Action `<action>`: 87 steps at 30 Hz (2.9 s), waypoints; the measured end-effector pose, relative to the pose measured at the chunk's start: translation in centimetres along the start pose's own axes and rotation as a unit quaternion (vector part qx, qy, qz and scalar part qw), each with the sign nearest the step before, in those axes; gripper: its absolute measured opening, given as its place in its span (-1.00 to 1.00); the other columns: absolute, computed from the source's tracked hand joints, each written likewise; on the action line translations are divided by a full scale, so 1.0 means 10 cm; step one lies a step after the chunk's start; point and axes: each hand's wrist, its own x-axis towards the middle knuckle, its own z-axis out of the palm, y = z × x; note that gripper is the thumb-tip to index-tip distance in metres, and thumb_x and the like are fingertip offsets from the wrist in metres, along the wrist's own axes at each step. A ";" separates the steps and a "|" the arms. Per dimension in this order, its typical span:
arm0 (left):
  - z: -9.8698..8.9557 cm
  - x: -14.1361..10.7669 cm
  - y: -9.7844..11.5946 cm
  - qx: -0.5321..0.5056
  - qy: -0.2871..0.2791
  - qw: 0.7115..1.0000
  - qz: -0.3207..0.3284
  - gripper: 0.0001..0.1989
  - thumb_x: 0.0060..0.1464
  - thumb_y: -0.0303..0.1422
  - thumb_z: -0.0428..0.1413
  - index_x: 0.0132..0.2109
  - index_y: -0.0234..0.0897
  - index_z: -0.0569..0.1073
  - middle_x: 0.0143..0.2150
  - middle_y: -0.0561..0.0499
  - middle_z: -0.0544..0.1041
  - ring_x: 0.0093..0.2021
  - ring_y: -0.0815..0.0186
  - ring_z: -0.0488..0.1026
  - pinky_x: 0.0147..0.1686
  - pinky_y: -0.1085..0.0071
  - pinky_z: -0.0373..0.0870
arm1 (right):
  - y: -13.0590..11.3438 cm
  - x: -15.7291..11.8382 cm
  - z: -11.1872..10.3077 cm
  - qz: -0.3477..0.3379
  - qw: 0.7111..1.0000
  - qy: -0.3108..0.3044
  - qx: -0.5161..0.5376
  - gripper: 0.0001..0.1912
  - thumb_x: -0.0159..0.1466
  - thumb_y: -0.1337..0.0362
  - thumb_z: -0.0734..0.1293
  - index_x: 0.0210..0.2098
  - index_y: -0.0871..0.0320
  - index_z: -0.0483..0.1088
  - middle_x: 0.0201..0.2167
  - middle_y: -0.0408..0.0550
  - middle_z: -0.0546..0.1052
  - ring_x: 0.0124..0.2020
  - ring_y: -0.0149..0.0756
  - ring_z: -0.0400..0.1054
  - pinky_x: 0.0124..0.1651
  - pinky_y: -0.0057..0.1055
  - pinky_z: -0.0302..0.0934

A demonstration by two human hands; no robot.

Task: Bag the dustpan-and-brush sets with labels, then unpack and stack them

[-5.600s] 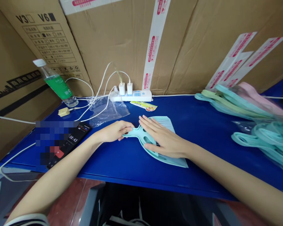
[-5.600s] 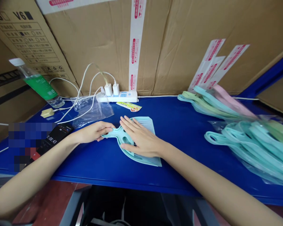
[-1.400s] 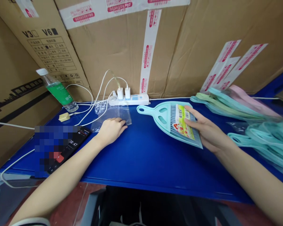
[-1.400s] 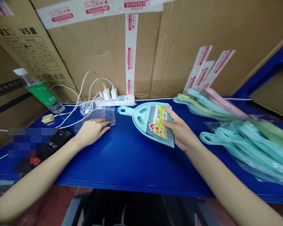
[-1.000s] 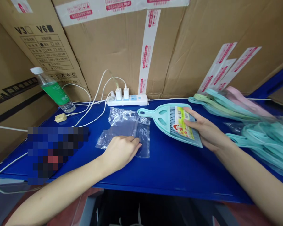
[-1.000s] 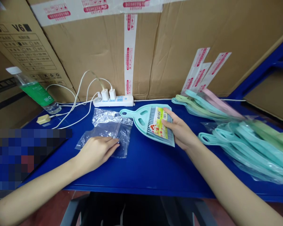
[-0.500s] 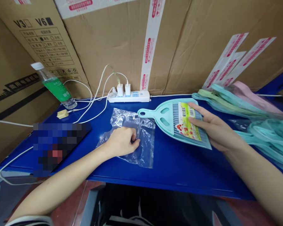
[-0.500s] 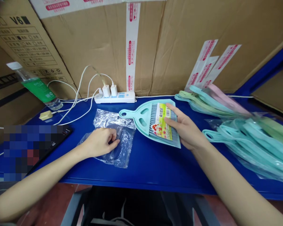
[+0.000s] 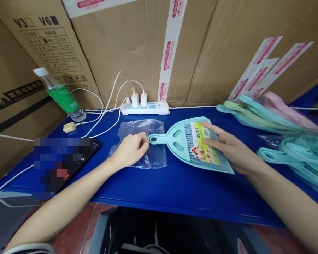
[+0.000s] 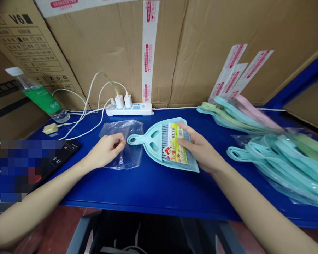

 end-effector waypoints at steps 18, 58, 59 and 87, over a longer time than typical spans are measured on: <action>-0.23 0.07 -0.15 0.118 0.028 0.988 -0.096 -0.77 0.15 -0.53 -0.14 -0.41 -0.27 0.33 -0.38 -0.14 0.52 -0.27 0.10 0.53 -0.21 0.26 0.36 | 0.08 -0.01 0.20 0.065 0.995 -0.012 0.075 -0.22 0.27 0.22 0.34 0.39 -0.06 -0.04 0.12 -0.05 0.48 -0.12 -0.19 0.52 -0.16 -0.30 0.51; -0.46 0.04 -0.11 0.367 -0.026 0.917 -0.153 -0.75 0.11 -0.42 -0.06 -0.24 -0.17 0.53 -0.29 -0.10 0.62 -0.26 0.06 0.54 -0.41 0.36 0.28 | 0.13 0.04 0.24 0.052 0.990 -0.074 0.110 -0.36 0.25 0.27 0.35 0.27 0.02 0.10 0.19 0.10 0.36 0.11 -0.15 0.39 0.25 -0.13 0.22; -0.47 0.04 -0.12 0.375 -0.023 0.913 -0.156 -0.74 0.11 -0.42 -0.07 -0.23 -0.17 0.53 -0.29 -0.11 0.61 -0.27 0.05 0.54 -0.40 0.35 0.29 | 0.14 0.04 0.24 0.050 0.990 -0.076 0.107 -0.36 0.24 0.26 0.36 0.27 0.01 0.11 0.19 0.10 0.36 0.10 -0.14 0.40 0.25 -0.11 0.22; -0.42 0.01 -0.08 0.393 -0.039 0.904 -0.165 -0.66 0.13 -0.50 -0.11 -0.14 -0.27 0.55 -0.31 -0.26 0.59 -0.23 -0.15 0.57 -0.35 0.20 0.38 | 0.13 0.04 0.45 -0.170 0.968 -0.058 -0.173 -0.51 0.16 0.14 0.33 0.06 0.16 0.38 -0.28 -0.02 0.48 -0.49 -0.37 0.31 -0.49 -0.36 0.35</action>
